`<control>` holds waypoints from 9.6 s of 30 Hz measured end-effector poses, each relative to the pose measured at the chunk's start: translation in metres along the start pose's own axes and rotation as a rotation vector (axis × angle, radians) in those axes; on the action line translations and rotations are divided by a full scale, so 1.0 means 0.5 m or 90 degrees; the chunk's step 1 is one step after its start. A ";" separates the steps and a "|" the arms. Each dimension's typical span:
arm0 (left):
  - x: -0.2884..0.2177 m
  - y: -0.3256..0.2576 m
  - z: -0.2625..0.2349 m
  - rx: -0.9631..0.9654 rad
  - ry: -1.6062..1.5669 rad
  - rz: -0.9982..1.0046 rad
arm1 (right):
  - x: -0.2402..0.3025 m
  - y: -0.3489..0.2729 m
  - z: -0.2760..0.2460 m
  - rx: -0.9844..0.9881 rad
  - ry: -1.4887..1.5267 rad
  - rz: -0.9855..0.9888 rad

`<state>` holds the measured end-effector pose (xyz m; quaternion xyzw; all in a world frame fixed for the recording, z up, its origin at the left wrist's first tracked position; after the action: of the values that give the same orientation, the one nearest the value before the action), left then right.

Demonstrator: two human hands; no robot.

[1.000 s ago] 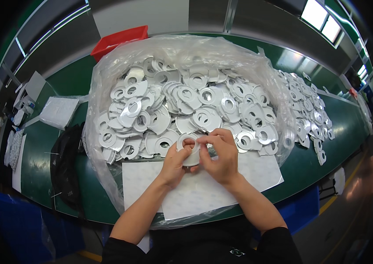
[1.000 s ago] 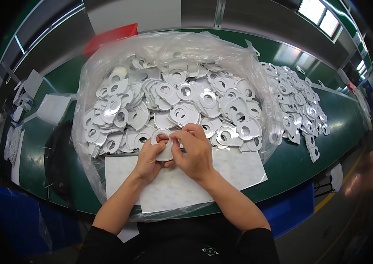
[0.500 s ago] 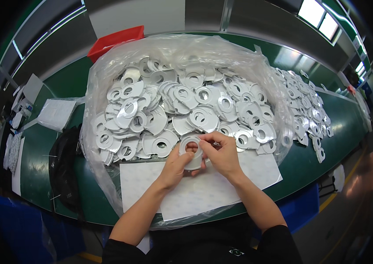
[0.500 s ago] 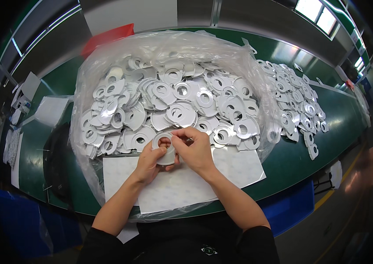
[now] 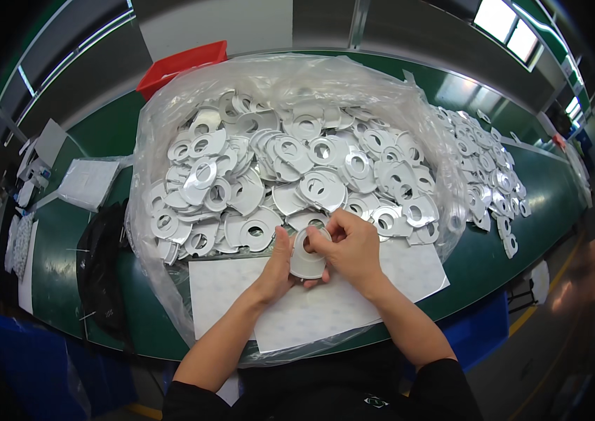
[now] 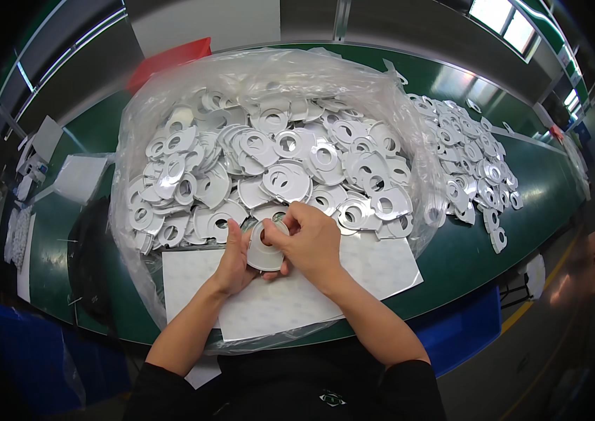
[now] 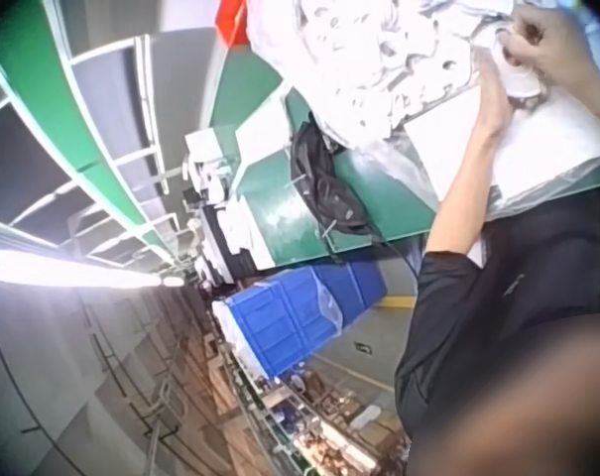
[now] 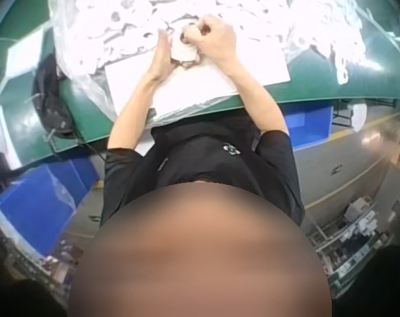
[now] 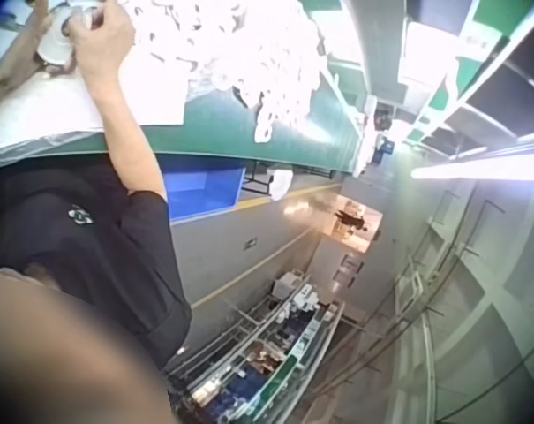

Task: Applying circular adhesive pads to metal lighting component plates on an assembly line.

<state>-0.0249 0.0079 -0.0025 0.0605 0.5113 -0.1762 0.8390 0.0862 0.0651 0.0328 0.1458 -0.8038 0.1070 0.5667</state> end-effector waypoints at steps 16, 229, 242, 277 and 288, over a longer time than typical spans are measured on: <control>-0.002 0.005 -0.015 -0.050 -0.162 -0.072 | 0.016 0.006 -0.030 0.137 -0.148 -0.081; -0.150 -0.036 -0.042 -0.270 0.404 0.324 | -0.033 0.057 -0.260 -0.255 0.551 -0.068; -0.198 -0.090 -0.116 -0.623 1.131 0.342 | 0.099 -0.067 0.053 0.361 -0.142 -0.359; 0.004 0.035 -0.042 -0.081 -0.340 0.014 | 0.158 -0.145 0.055 0.532 -0.312 -0.450; 0.000 0.018 -0.024 -0.099 -0.215 -0.004 | 0.014 0.053 -0.087 0.055 0.376 -0.179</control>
<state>-0.0316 0.0196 -0.0088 -0.0366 0.3756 -0.1461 0.9145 0.1126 0.1037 0.0538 0.2422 -0.5716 0.0993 0.7777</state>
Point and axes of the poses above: each hand's wrist, its own y-axis towards the middle knuckle, its own z-axis out of the palm, x = y × z, the point moved 5 cm from there along y, towards the middle knuckle, and after that the axes turned 3 degrees about x, right-handed, at the moved point
